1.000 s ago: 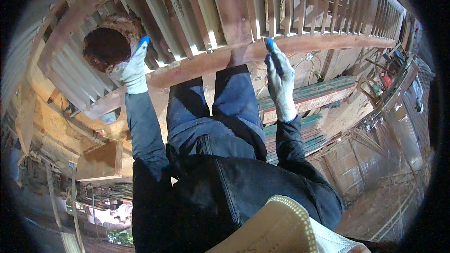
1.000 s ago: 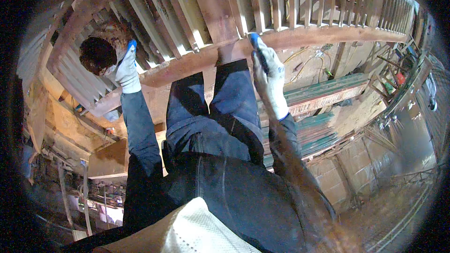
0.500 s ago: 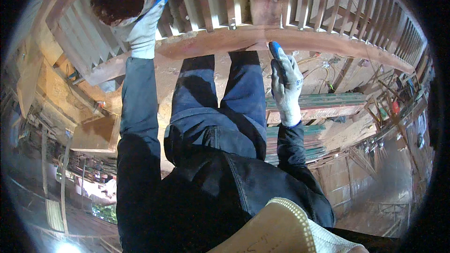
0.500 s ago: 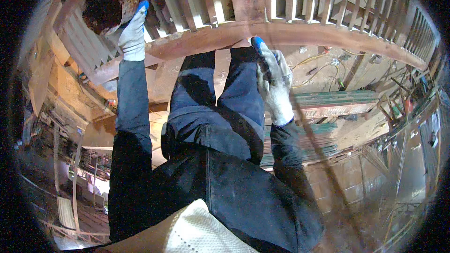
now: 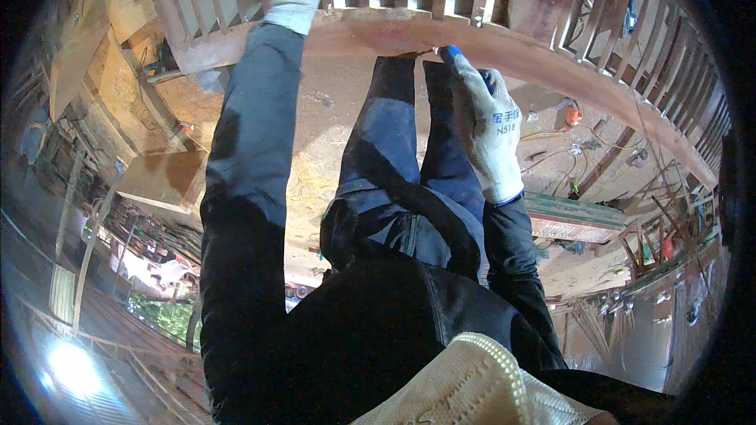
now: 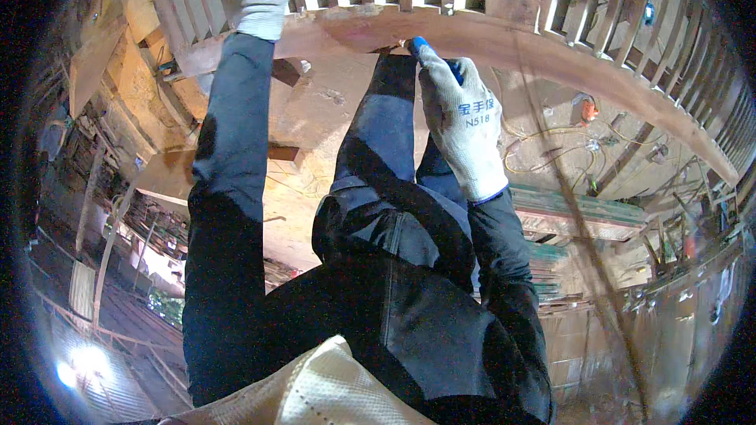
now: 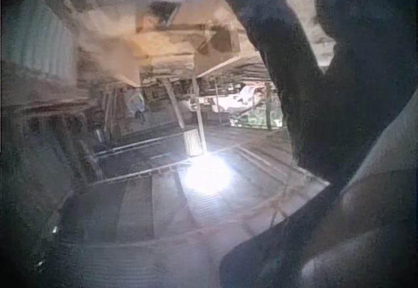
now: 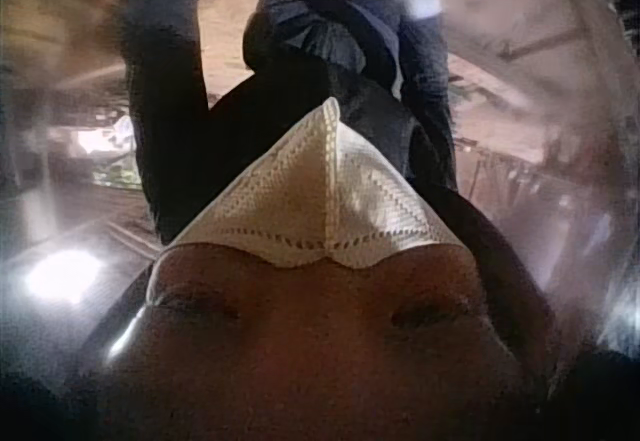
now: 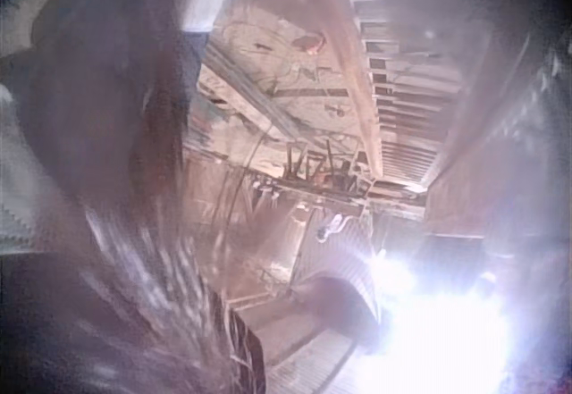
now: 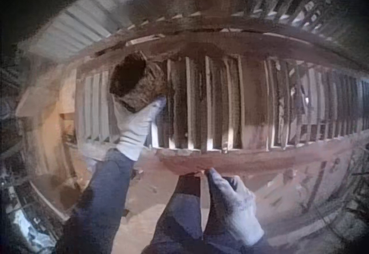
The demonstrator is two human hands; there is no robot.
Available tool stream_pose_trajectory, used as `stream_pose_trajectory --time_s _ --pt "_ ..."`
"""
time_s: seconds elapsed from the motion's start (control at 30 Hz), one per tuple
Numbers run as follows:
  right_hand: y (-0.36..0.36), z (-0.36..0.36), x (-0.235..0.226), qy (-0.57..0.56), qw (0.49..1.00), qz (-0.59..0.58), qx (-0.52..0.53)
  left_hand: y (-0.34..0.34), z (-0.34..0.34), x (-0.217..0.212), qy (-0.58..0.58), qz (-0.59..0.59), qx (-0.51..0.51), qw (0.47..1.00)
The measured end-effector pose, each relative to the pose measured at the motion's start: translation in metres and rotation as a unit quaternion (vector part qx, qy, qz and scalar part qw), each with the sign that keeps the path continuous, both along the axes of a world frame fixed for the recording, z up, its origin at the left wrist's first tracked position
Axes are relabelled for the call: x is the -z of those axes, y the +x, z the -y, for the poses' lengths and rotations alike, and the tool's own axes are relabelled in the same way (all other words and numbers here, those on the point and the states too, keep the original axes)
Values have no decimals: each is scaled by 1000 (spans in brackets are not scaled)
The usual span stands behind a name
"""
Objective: The person paints a wooden slatted structure with a brush, repeatedly dipping the brush into a small container of dark paint held in the other hand. The person works along the top rail and vertical slats of the structure, applying paint in steady strokes.
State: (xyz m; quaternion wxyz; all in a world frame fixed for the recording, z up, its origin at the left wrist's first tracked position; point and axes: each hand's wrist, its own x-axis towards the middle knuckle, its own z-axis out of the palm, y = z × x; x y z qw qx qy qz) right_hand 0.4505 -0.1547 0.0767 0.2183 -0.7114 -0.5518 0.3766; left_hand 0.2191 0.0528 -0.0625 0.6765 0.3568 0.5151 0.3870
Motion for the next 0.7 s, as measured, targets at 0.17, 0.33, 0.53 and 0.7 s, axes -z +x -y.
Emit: stream_pose_trajectory --time_s 0.17,0.33,0.53,0.7 --pt "-14 -4 4 -15 996 88 -19 -13 -8 -15 80 -133 29 987" --pt "-30 -14 14 55 991 122 -5 -10 -9 -31 150 -231 40 961" --pt "-35 -17 21 16 985 173 13 -2 -9 -41 210 -311 30 927" --pt "-40 -7 15 -6 987 161 -29 2 -6 -44 242 -364 15 899"
